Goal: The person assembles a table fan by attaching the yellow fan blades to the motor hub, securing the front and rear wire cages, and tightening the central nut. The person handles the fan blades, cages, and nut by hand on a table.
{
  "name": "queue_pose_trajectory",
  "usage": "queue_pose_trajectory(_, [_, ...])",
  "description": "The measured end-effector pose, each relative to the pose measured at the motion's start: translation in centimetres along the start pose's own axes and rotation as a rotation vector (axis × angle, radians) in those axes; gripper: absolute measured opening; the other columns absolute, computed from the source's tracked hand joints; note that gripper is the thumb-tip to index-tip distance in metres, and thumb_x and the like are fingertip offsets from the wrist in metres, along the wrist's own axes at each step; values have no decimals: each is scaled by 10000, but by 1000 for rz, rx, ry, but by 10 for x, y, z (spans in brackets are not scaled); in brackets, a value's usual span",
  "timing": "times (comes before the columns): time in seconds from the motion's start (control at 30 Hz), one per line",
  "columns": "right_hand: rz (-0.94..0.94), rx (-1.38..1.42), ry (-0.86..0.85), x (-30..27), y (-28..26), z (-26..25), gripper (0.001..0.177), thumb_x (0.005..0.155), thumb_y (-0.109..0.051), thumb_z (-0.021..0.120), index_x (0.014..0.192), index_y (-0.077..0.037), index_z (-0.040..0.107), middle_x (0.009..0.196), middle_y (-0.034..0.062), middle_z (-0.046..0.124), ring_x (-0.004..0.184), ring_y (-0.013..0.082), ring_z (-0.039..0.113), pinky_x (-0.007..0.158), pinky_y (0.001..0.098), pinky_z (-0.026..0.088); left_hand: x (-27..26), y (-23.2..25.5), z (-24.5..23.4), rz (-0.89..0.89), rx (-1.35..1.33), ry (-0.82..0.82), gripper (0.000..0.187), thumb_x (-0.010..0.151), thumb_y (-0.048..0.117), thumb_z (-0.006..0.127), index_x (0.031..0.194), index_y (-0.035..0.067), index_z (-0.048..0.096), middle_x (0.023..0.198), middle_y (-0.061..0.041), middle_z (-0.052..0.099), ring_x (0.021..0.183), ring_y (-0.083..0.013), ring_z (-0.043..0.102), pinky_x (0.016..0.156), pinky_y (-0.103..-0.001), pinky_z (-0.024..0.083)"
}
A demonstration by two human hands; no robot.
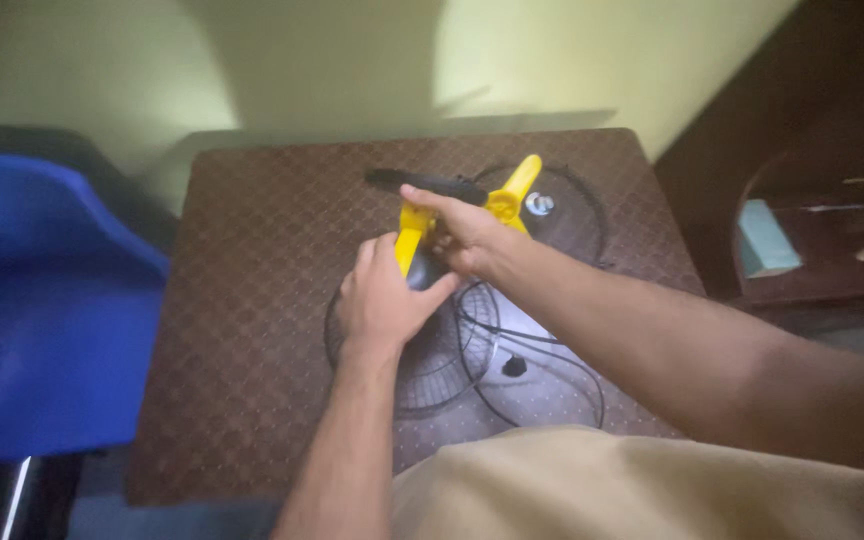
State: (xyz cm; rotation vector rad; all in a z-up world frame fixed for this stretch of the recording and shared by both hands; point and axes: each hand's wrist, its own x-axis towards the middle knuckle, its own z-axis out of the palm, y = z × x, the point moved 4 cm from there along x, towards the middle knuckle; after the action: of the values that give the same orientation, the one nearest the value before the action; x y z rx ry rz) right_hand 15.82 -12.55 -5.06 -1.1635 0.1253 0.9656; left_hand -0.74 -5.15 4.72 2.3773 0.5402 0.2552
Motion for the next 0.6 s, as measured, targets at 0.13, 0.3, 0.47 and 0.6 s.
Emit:
queue_pose_trajectory(0.13, [-145,-1,12,-14,13,-4,473,785,-336,843,1123,-47,682,1097,105,686,1051,248,630,901,439,520,8,3,10,-115,87,-58,787,672,484,859,1274,81,552,1287,-163,574,1111,-436,633,906,-541,538])
queue_pose_trajectory(0.3, [-413,-233,107,-43,-5,7,496,772,-312,860,1107,18,701,1000,97,745,857,193,717,767,361,598,6,-3,15,-6,74,32,826,619,438,893,1275,73,549,1261,-174,577,1102,-440,629,919,-529,529])
queue_pose_trajectory(0.47, [-380,-358,124,-39,-13,3,486,831,-319,834,1101,71,727,1014,123,749,876,196,706,770,350,575,5,1,12,-96,82,-17,811,639,449,884,1282,87,547,1290,-145,567,1146,-418,619,946,-521,527])
queue_pose_trajectory(0.6, [-490,-313,15,-37,-5,8,434,894,-327,749,1158,16,725,1050,73,747,938,158,679,812,316,549,7,5,11,-138,105,-39,841,631,445,890,1305,90,531,1309,-137,548,1158,-424,601,944,-528,518])
